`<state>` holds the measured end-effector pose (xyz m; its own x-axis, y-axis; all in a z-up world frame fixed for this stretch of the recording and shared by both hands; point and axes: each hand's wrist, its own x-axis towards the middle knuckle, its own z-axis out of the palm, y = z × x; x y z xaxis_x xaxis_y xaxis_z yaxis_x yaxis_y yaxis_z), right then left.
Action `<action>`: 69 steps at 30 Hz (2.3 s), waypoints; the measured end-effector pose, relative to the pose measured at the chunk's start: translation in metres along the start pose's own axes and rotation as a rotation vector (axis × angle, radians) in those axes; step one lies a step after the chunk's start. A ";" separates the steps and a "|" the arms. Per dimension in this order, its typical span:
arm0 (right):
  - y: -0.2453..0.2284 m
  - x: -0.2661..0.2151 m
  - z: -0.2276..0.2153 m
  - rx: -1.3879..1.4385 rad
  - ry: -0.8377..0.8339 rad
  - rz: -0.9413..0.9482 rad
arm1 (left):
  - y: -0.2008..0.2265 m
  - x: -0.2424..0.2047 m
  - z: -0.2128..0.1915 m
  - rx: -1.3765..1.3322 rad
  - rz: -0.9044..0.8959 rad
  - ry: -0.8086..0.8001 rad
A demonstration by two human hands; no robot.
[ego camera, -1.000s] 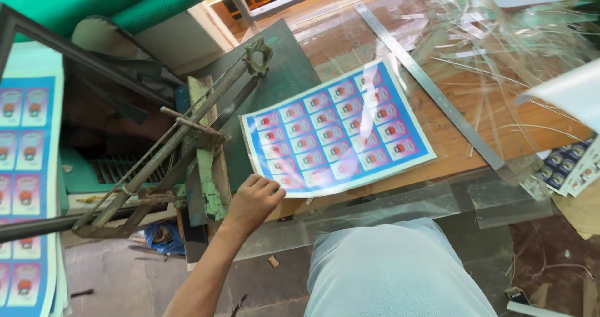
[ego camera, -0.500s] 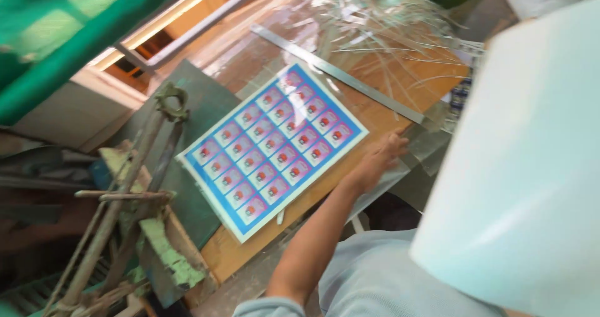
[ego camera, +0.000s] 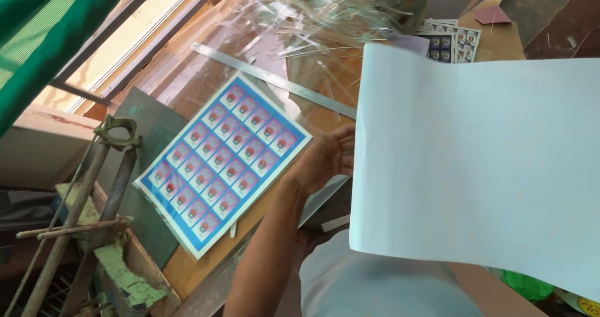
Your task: Cutting, aligning, and preparing printed ID cards with plastic lamination sheets.
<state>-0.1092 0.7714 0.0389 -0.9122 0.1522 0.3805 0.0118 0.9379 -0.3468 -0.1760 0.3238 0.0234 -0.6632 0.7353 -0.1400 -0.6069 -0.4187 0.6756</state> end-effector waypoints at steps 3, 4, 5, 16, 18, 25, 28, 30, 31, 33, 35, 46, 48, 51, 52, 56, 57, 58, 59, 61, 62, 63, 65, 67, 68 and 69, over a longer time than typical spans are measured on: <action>0.042 -0.005 0.004 0.030 -0.024 0.037 | -0.048 0.052 0.015 0.532 -0.090 0.184; 0.055 -0.007 0.007 0.043 -0.036 0.051 | -0.072 0.072 0.030 0.536 -0.111 0.191; 0.068 -0.009 0.011 0.055 -0.048 0.065 | -0.096 0.091 0.044 0.762 -0.094 0.271; 0.059 -0.085 0.091 0.086 -0.141 0.194 | -0.319 0.228 0.058 0.773 -0.262 0.487; 0.054 -0.093 0.100 0.103 -0.226 0.181 | -0.354 0.221 0.018 0.290 -0.313 0.575; 0.075 -0.110 0.093 0.207 -0.339 0.020 | -0.287 0.225 0.074 0.499 -0.353 0.720; 0.109 -0.122 0.069 0.444 -0.290 0.016 | -0.258 0.229 0.083 0.468 -0.284 0.757; 0.142 -0.143 0.057 0.559 -0.163 0.230 | -0.229 0.234 0.091 0.377 -0.215 0.754; 0.145 -0.146 0.052 0.558 -0.155 0.201 | -0.217 0.242 0.092 0.373 -0.184 0.755; 0.151 -0.159 0.040 0.398 -0.029 0.071 | -0.197 0.247 0.094 0.312 -0.069 0.721; 0.121 -0.141 0.031 0.315 0.000 -0.031 | -0.175 0.251 0.099 0.300 -0.008 0.699; 0.056 -0.105 0.052 0.003 0.409 -0.056 | -0.089 0.240 0.107 0.210 0.084 0.374; 0.078 -0.102 0.052 0.161 0.457 0.095 | -0.061 0.232 0.115 0.209 0.013 0.291; 0.092 -0.065 0.047 0.377 0.483 0.297 | -0.060 0.229 0.086 0.365 0.059 0.299; 0.092 -0.047 0.048 0.385 0.488 0.291 | -0.065 0.227 0.066 0.371 0.067 0.301; 0.126 0.030 0.082 0.618 0.428 0.311 | -0.069 0.202 0.013 0.720 0.329 0.672; 0.140 0.047 0.099 0.465 0.488 0.122 | -0.066 0.189 0.010 0.935 0.349 0.876; 0.164 0.059 0.130 0.481 0.472 0.125 | -0.075 0.181 -0.002 0.940 0.339 0.896; 0.188 0.071 0.162 0.321 0.434 0.190 | -0.085 0.174 -0.013 0.985 0.281 1.061; 0.217 0.101 0.217 0.172 0.374 0.248 | -0.106 0.162 -0.026 1.026 0.205 1.245; 0.220 0.116 0.240 0.223 0.330 0.176 | -0.116 0.155 -0.029 1.206 0.156 1.302; 0.222 0.130 0.263 0.275 0.288 0.103 | -0.125 0.147 -0.030 1.388 0.102 1.352; 0.213 0.160 0.303 0.255 0.211 0.053 | -0.136 0.147 -0.033 1.491 0.014 1.344; 0.208 0.179 0.336 0.228 0.123 -0.013 | -0.150 0.147 -0.028 1.570 -0.085 1.334; 0.205 0.188 0.353 0.216 0.097 -0.060 | -0.155 0.150 -0.027 1.612 -0.159 1.319; 0.200 0.195 0.369 0.205 0.070 -0.108 | -0.159 0.151 -0.024 1.651 -0.235 1.300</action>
<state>-0.4363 0.8737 -0.2730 -0.8728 0.0825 0.4810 -0.1742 0.8680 -0.4651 -0.1900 0.4885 -0.1226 -0.9428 -0.3161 -0.1058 -0.3331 0.8827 0.3314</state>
